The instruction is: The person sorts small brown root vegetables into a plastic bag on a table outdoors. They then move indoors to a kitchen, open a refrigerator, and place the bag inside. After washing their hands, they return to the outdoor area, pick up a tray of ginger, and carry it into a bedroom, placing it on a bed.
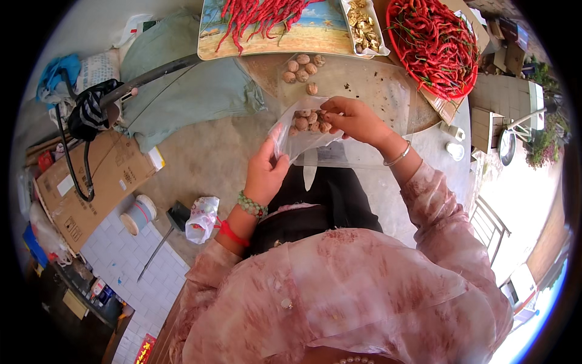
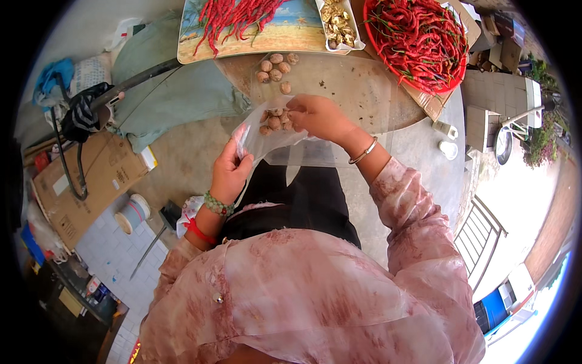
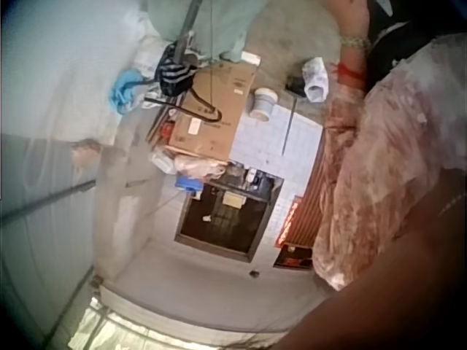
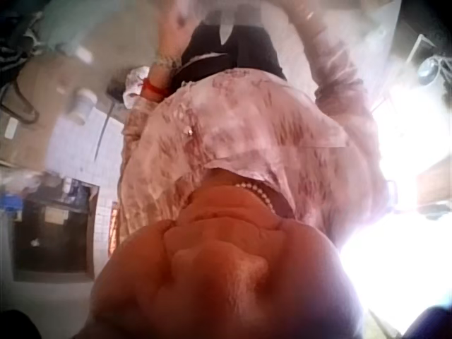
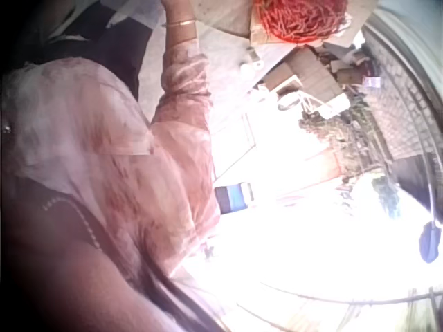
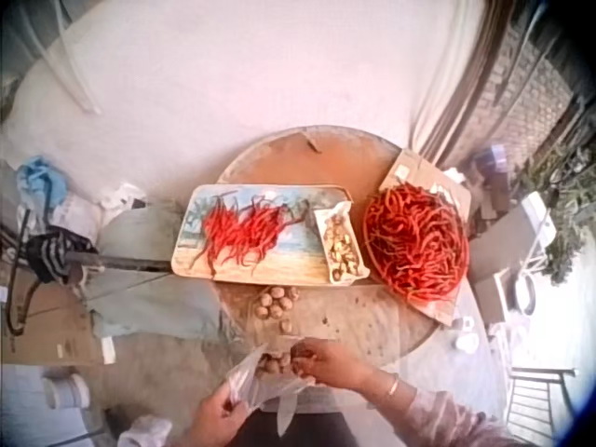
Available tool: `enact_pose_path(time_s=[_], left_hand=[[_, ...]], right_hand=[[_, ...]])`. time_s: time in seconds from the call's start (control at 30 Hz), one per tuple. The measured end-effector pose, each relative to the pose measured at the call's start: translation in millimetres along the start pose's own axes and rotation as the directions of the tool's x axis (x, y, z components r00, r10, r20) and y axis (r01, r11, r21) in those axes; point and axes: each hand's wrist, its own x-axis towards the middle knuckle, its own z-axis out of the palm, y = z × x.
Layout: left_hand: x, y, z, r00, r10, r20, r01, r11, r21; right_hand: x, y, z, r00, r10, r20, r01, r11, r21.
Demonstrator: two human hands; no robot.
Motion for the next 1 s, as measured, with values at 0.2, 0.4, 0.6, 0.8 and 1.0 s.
enact_pose_path(time_s=[0.2, 0.4, 0.6, 0.8, 1.0], left_hand=[[3.4, 0.9, -0.9, 0.998, -0.042, 0.045, 0.041, 0.999, 0.005], [3.9, 2.5, -3.7, 0.999, -0.025, 0.028, 0.024, 0.999, 0.028], [8.3, -2.8, -9.5, 0.998, -0.047, 0.032, 0.048, 0.999, -0.013], [11.7, -7.9, -10.5, 0.997, -0.062, 0.04, 0.064, 0.997, -0.039], [14.6, -7.8, -9.0, 0.998, -0.042, 0.046, 0.043, 0.999, -0.031]], right_hand=[[90.4, 10.2, 7.5, 0.776, -0.452, -0.44, 0.026, 0.719, -0.694], [128.6, 2.8, 28.4, 0.685, -0.348, -0.64, -0.177, 0.773, -0.609], [138.1, 21.7, 37.6, 0.572, -0.41, -0.71, -0.166, 0.79, -0.59], [137.9, 3.3, 34.6, 0.683, -0.286, -0.672, -0.2, 0.812, -0.548], [144.5, 4.4, 38.3, 0.737, -0.269, -0.62, -0.193, 0.795, -0.575]])
